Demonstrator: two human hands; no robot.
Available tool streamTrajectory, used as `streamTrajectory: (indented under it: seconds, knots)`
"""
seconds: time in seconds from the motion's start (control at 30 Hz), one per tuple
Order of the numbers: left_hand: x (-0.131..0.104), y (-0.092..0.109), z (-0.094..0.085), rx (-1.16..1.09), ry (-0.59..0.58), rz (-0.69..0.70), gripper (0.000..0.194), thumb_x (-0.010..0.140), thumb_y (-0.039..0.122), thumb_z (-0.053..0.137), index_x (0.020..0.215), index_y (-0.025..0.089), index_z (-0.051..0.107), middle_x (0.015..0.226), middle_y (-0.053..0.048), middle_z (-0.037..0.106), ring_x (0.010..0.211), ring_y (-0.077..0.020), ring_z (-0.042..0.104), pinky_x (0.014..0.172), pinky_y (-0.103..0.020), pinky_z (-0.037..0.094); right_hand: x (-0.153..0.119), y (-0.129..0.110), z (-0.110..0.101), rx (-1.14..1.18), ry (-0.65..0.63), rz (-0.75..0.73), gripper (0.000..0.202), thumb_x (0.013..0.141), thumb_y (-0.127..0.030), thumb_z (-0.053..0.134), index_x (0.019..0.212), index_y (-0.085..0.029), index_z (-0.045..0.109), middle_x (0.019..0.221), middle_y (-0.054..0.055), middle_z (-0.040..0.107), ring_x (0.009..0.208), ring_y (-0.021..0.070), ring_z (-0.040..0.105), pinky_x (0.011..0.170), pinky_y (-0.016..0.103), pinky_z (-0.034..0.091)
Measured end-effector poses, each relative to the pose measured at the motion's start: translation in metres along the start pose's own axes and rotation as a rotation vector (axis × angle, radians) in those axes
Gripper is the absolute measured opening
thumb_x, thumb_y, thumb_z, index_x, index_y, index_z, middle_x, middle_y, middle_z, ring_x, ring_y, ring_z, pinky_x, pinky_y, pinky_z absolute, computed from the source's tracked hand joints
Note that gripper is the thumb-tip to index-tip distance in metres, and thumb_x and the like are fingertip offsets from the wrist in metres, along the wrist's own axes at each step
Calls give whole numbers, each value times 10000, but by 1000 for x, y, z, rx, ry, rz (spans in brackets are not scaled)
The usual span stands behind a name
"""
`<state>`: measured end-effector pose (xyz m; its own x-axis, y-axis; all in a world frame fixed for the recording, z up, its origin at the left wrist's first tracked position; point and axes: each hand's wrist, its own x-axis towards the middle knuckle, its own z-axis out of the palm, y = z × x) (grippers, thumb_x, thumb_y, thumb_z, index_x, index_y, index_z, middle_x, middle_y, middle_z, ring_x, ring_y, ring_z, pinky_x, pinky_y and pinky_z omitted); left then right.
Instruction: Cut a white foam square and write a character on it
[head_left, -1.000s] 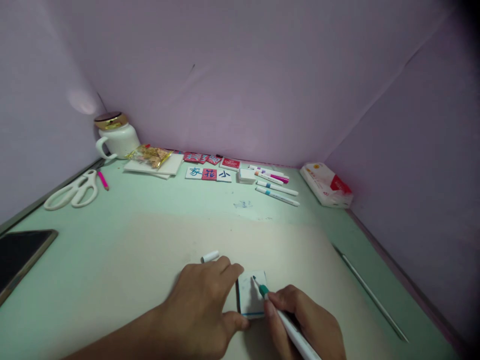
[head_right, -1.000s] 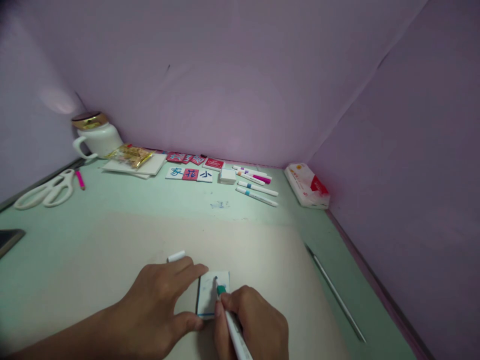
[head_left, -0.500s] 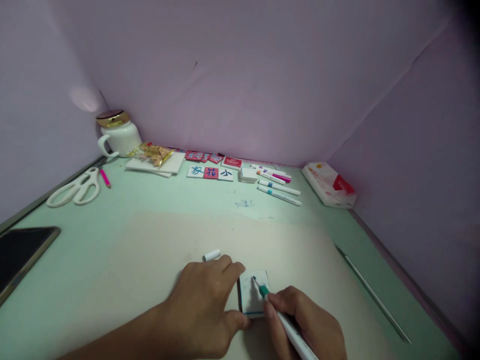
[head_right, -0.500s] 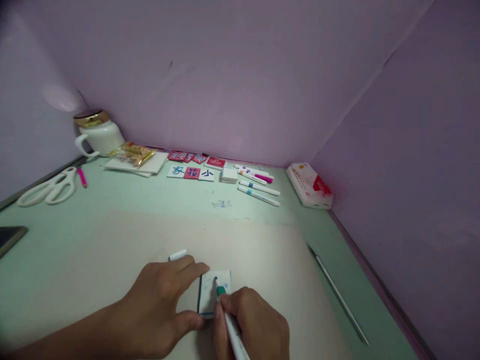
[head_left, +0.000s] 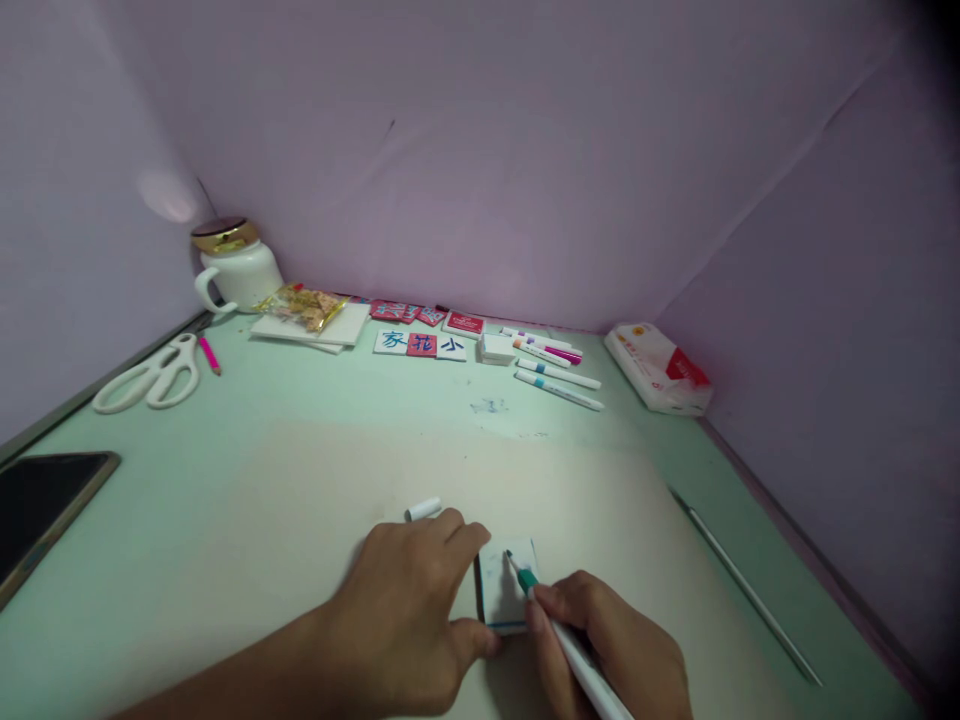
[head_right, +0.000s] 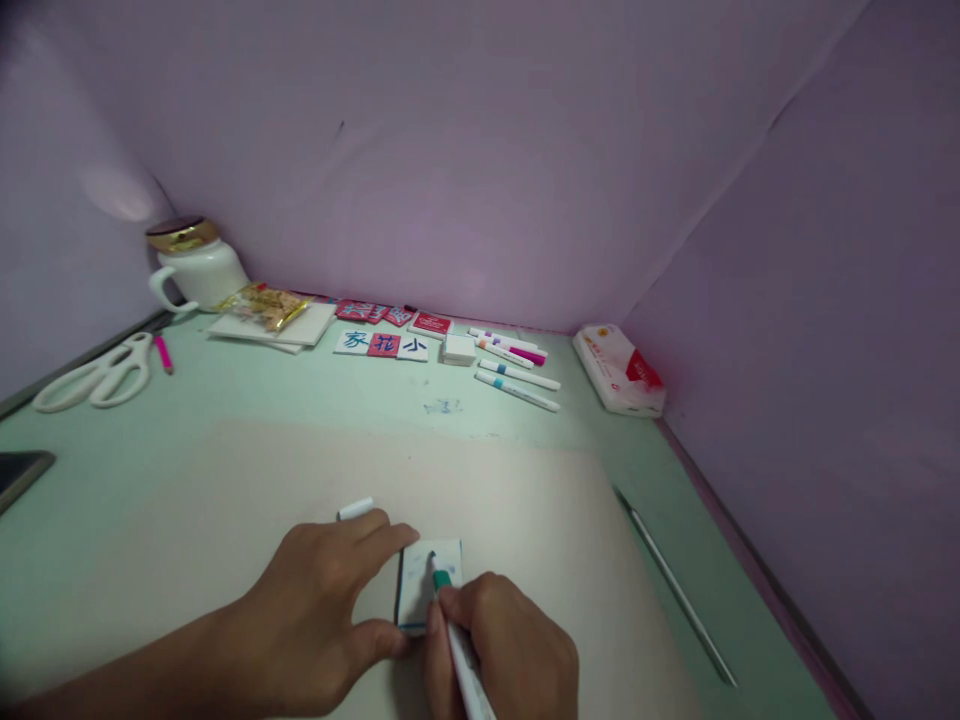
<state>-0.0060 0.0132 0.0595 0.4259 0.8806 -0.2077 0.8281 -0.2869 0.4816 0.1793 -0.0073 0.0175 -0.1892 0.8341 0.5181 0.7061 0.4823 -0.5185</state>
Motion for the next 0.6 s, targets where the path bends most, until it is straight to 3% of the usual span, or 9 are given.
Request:
streamTrajectory:
  seconds: [0.6]
  knots:
    - [0, 0, 0, 17, -2, -13, 401, 733, 320, 635, 1109, 225, 532, 1010, -55, 615, 906, -272, 597, 719, -399, 475, -2, 2, 2, -49, -1, 3, 251, 887, -342, 483, 689, -207, 558, 529, -6, 602, 362, 115, 527, 402, 227, 344]
